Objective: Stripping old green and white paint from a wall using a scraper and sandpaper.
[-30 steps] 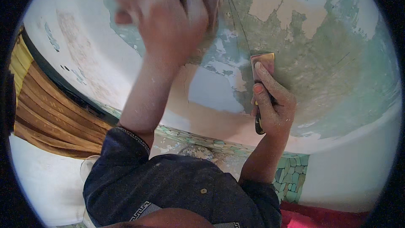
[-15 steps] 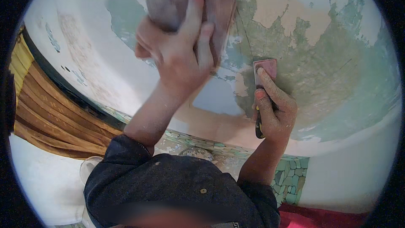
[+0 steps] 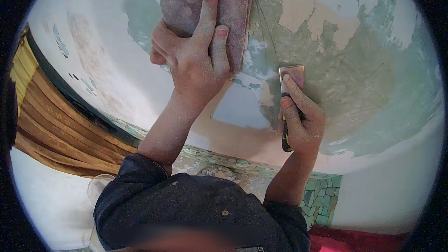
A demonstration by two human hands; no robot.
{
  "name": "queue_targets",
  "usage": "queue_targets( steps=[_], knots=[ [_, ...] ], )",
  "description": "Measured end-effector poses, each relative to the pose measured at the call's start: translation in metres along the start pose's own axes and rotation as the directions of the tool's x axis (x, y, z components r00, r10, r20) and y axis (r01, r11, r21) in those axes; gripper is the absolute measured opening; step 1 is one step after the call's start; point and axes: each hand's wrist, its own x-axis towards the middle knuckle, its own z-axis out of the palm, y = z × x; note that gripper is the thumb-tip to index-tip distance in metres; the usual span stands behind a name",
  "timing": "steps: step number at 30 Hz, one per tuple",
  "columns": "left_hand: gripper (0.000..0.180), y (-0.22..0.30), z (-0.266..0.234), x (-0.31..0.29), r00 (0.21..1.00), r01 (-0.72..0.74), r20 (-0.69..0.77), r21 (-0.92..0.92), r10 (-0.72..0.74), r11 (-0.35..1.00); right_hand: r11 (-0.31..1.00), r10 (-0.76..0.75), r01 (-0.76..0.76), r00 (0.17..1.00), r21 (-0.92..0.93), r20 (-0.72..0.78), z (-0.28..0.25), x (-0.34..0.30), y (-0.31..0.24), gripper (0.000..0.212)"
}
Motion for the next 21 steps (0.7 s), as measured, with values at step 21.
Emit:
queue_targets(
  steps=[21],
  knots=[
    [0.038,0.014,0.027,0.053,0.998,-0.054,-0.037,0.054,0.056,0.997,0.999,-0.049,0.048,0.998,-0.012,-0.042,-0.005,-0.003,0.006,0.032]
  ],
)
